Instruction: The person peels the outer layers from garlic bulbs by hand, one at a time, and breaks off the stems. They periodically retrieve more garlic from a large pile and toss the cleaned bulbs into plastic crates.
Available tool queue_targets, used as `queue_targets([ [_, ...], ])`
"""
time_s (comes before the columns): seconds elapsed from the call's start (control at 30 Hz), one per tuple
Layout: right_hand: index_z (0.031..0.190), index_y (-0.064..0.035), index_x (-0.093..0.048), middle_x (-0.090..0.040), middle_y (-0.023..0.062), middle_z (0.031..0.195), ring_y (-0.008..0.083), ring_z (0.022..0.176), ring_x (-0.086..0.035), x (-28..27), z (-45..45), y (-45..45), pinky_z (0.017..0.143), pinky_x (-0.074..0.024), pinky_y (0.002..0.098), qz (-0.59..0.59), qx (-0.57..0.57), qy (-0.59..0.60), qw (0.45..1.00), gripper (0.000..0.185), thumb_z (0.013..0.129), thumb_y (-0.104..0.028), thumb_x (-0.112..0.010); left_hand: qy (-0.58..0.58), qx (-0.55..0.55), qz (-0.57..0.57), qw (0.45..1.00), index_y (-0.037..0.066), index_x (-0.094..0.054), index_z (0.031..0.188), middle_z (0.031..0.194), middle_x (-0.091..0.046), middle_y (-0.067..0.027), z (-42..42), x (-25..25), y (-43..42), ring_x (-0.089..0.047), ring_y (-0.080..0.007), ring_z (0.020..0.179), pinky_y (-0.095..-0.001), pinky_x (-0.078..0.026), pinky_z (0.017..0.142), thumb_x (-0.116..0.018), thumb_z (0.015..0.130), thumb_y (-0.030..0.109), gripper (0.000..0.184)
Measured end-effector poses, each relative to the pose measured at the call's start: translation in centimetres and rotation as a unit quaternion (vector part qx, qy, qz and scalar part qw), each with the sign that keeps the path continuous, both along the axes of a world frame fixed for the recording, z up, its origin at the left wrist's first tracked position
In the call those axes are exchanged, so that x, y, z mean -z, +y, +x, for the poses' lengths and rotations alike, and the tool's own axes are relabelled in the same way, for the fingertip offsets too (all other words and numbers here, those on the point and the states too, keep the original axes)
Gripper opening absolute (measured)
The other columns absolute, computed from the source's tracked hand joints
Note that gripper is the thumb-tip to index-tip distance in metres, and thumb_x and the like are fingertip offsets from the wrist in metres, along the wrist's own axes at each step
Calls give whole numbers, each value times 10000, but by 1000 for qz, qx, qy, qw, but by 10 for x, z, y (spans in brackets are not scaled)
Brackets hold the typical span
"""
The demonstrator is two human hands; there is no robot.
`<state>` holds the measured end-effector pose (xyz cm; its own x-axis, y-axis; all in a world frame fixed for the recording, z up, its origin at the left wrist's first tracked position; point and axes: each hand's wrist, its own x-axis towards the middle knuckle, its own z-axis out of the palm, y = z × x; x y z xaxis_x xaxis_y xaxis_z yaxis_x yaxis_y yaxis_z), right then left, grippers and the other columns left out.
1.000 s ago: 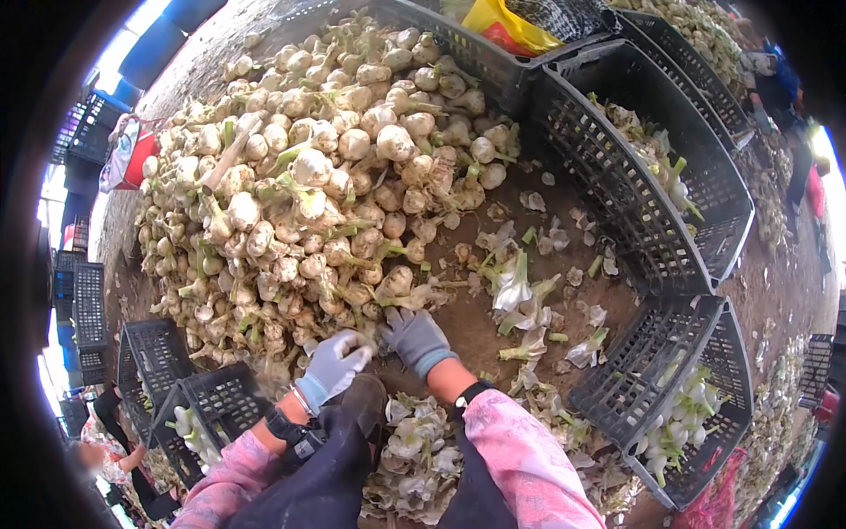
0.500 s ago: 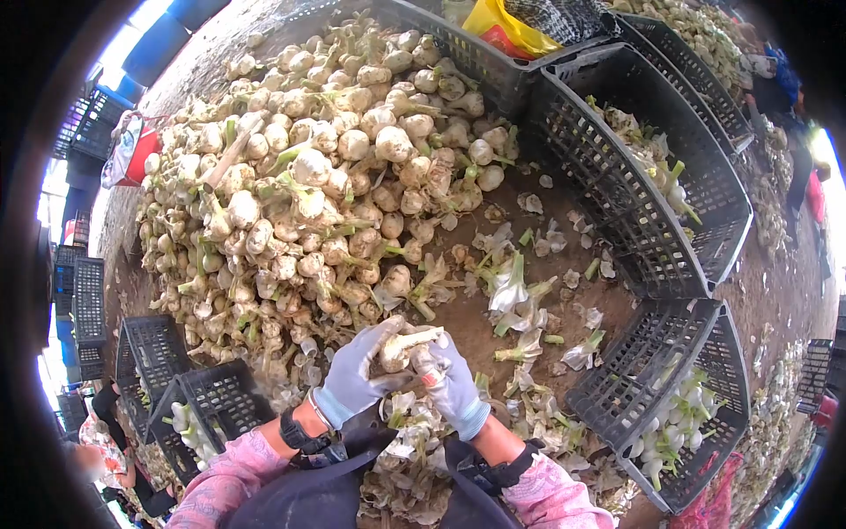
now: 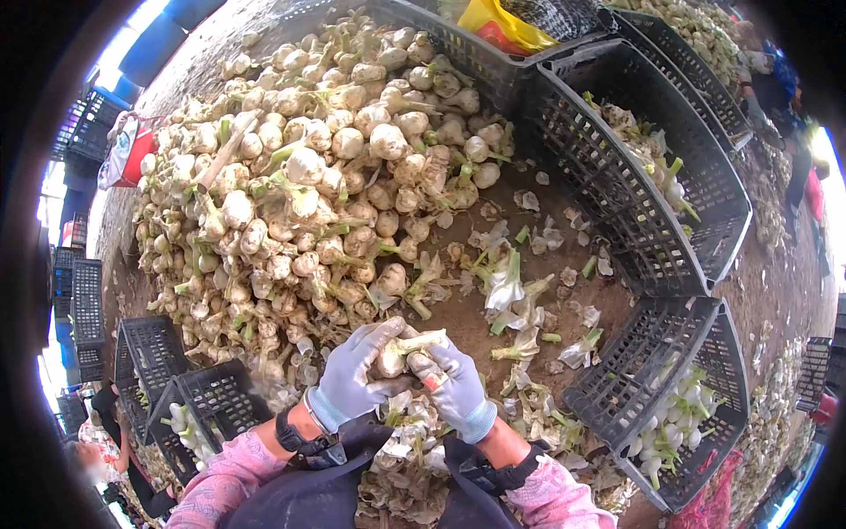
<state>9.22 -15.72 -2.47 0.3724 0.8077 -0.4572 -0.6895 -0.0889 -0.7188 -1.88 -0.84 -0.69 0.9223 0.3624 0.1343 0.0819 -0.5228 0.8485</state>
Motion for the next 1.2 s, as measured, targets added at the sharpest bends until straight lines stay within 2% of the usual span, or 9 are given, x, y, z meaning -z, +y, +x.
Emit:
queue_targets([
  [0.1,1258,16,-595,-582,13,1168,84,1049,-542,-6,1,3,909,-460,247,38,19,5,999,326,973,-140,-620,-10,7,43,999,29,-507,1344,1204,-598,-197,3,-7,1,-638,-378,1031,-416,-539,854,-885,625,138,820],
  [0.17,1193,15,-633,-582,18,1158,92,1029,-549,-9,0,4,895,-460,249,-19,19,-33,999,278,964,-144,-634,0,20,88,996,28,-499,1353,1200,-595,-200,4,-10,2,-637,-387,1028,-415,-541,850,-887,626,141,832],
  [0.3,1058,15,-688,-588,37,1137,109,987,-561,-8,-1,2,867,-461,254,-36,23,-67,997,198,946,-146,-659,-13,27,65,997,30,-489,1365,1197,-593,-203,5,-12,1,-643,-389,1017,-412,-548,835,-887,627,139,846],
  [0.5,1057,19,-686,-605,59,1102,135,1022,-563,-2,1,-3,899,-450,278,6,25,-21,999,189,941,-128,-659,-10,27,40,999,47,-497,1367,1177,-612,-192,4,-14,0,-655,-368,1002,-395,-554,821,-889,631,150,841],
  [0.77,1105,-24,-684,-625,84,1116,192,1011,-590,2,7,-6,887,-463,302,58,6,-182,981,203,919,-103,-667,6,20,-31,999,33,-531,1347,1164,-638,-197,4,-15,2,-660,-351,1015,-372,-545,843,-872,679,202,768],
  [0.87,1079,-43,-695,-649,94,1051,226,940,-620,-2,12,-4,832,-491,317,56,9,-334,941,210,877,-95,-686,1,21,-151,988,-8,-521,1343,1170,-637,-196,-1,-9,1,-657,-364,1017,-382,-540,857,-851,696,218,760],
  [0.97,1043,-61,-710,-663,101,972,256,883,-637,-14,15,2,790,-508,328,46,32,-441,896,239,804,-75,-707,14,43,-125,991,-47,-520,1327,1151,-637,-207,-1,-23,6,-661,-356,981,-387,-537,833,-819,704,207,737],
  [1.07,1017,-73,-720,-665,104,936,265,868,-643,-14,13,5,780,-513,330,17,68,-475,877,284,735,-41,-709,-84,28,93,992,-47,-531,1319,1132,-635,-220,7,-24,-1,-663,-340,932,-384,-532,798,-778,713,181,693],
  [1.2,1024,-88,-720,-656,109,939,271,878,-643,-29,13,7,782,-513,325,-49,64,-519,851,356,673,-24,-709,-43,39,-7,998,-55,-464,1377,1129,-647,-183,7,-25,-1,-664,-274,935,-338,-528,776,-757,715,164,756],
])
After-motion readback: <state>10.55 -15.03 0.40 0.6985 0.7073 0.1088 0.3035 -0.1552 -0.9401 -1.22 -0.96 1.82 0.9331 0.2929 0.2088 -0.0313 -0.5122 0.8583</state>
